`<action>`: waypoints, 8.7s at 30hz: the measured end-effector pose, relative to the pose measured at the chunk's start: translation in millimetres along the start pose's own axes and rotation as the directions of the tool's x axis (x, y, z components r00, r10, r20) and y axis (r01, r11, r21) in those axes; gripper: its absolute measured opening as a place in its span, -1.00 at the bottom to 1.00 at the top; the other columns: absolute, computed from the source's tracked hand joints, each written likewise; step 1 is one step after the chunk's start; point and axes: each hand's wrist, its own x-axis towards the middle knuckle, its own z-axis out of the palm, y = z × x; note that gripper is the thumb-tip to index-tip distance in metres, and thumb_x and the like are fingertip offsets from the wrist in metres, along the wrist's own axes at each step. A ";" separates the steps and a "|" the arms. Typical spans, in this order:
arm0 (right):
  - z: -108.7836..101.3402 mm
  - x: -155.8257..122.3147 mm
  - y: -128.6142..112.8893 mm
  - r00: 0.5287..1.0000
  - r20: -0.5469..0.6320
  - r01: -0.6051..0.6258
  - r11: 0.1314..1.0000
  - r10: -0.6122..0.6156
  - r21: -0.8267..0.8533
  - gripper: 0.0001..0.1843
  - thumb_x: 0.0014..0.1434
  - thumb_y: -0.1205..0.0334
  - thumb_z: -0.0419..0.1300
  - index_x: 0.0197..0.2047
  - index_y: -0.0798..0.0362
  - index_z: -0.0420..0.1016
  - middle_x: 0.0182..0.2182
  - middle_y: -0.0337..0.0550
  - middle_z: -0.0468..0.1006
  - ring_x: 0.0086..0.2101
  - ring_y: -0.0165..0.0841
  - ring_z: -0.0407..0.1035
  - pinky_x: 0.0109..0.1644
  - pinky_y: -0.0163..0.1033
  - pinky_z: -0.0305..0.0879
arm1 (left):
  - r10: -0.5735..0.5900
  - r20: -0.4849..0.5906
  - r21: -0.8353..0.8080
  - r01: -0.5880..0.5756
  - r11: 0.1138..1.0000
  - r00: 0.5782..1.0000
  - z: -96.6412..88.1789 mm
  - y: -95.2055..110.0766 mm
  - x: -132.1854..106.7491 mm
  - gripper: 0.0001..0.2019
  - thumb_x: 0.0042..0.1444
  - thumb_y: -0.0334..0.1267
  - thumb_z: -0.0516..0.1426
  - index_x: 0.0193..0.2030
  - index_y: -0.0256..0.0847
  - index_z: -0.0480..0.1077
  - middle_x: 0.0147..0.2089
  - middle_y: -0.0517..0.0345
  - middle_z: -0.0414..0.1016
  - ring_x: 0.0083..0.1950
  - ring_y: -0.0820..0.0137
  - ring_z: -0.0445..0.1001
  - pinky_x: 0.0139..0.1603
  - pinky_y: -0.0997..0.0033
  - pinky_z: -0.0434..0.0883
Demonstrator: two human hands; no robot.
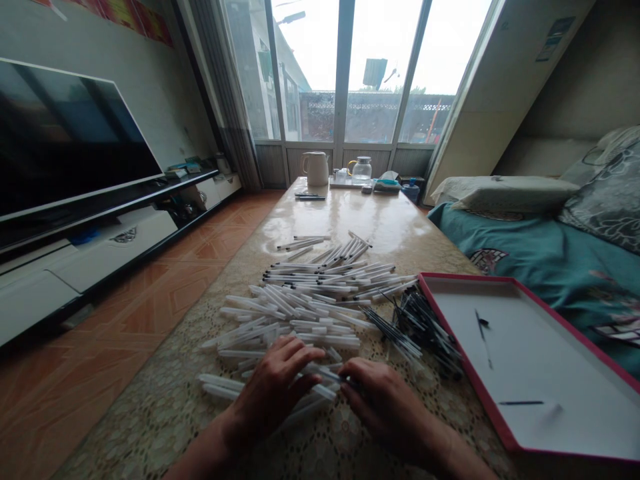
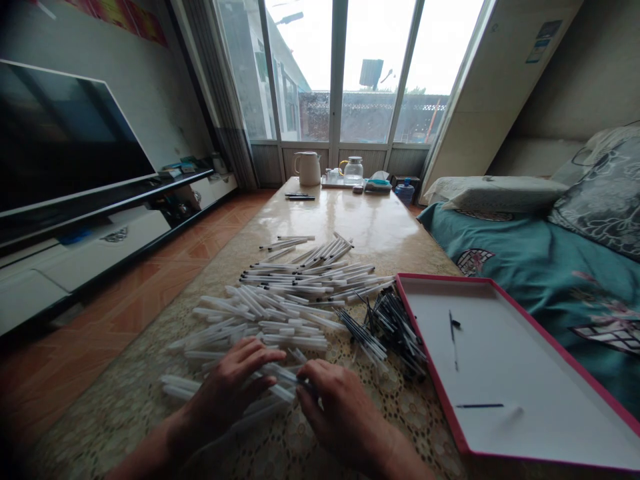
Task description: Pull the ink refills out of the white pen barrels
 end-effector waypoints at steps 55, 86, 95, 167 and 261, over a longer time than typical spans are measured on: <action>-3.9 -0.1 18.0 0.974 -0.162 -0.123 0.967 0.161 0.224 -0.51 0.39 0.00 -0.22 -0.44 0.05 0.29 -0.61 -0.29 0.33 -0.57 -0.44 0.26 -0.47 -0.37 0.13 | -0.573 0.262 -0.848 0.468 0.247 0.777 5.3 12.1 4.3 -0.75 0.02 -0.14 0.28 -0.29 -0.29 0.42 -0.61 0.26 0.45 -0.64 0.52 0.37 -0.61 0.57 0.35; 8.1 -0.5 29.8 0.964 -0.204 -0.091 0.937 0.167 0.337 -0.58 0.33 0.00 -0.05 -0.47 0.06 0.32 -0.67 -0.30 0.34 -0.63 -0.47 0.25 -0.51 -0.38 0.15 | -0.714 0.240 -0.815 0.536 0.220 0.658 -2.2 11.7 7.8 -0.66 -0.08 -0.04 0.31 -0.45 -0.28 0.36 -0.62 0.23 0.48 -0.71 0.52 0.38 -0.71 0.62 0.26; 10.4 1.6 36.2 0.965 -0.132 -0.135 0.859 0.228 0.494 -0.62 0.31 -0.04 -0.02 -0.35 0.08 0.34 -0.58 -0.24 0.45 -0.69 -0.51 0.23 -0.62 -0.42 0.13 | -0.718 0.236 -0.807 0.544 0.232 0.655 -0.9 10.2 7.4 -0.65 -0.07 -0.02 0.30 -0.47 -0.27 0.35 -0.62 0.21 0.48 -0.71 0.52 0.38 -0.71 0.61 0.27; 6.9 6.4 29.4 0.917 0.012 -0.240 0.529 0.398 0.814 -0.63 0.09 -0.08 0.24 -0.32 0.06 0.29 -0.57 -0.36 0.40 -0.75 -0.61 0.11 -0.74 -0.49 -0.07 | -0.729 0.218 -0.807 0.540 0.239 0.649 -2.5 10.0 8.3 -0.64 -0.08 0.00 0.30 -0.51 -0.26 0.34 -0.65 0.24 0.45 -0.73 0.53 0.35 -0.71 0.62 0.21; 11.8 25.4 25.2 0.868 -0.296 0.053 0.519 0.398 0.853 -0.49 -0.03 -0.14 0.31 -0.19 0.11 0.44 -0.38 -0.13 0.51 -0.45 -0.31 0.44 -0.43 -0.25 0.33 | -0.545 -0.202 -0.531 0.377 0.759 0.814 16.8 44.2 27.5 -0.83 0.13 -0.16 0.13 -0.35 -0.23 0.40 -0.42 0.13 0.48 -0.37 0.33 0.46 -0.36 0.44 0.39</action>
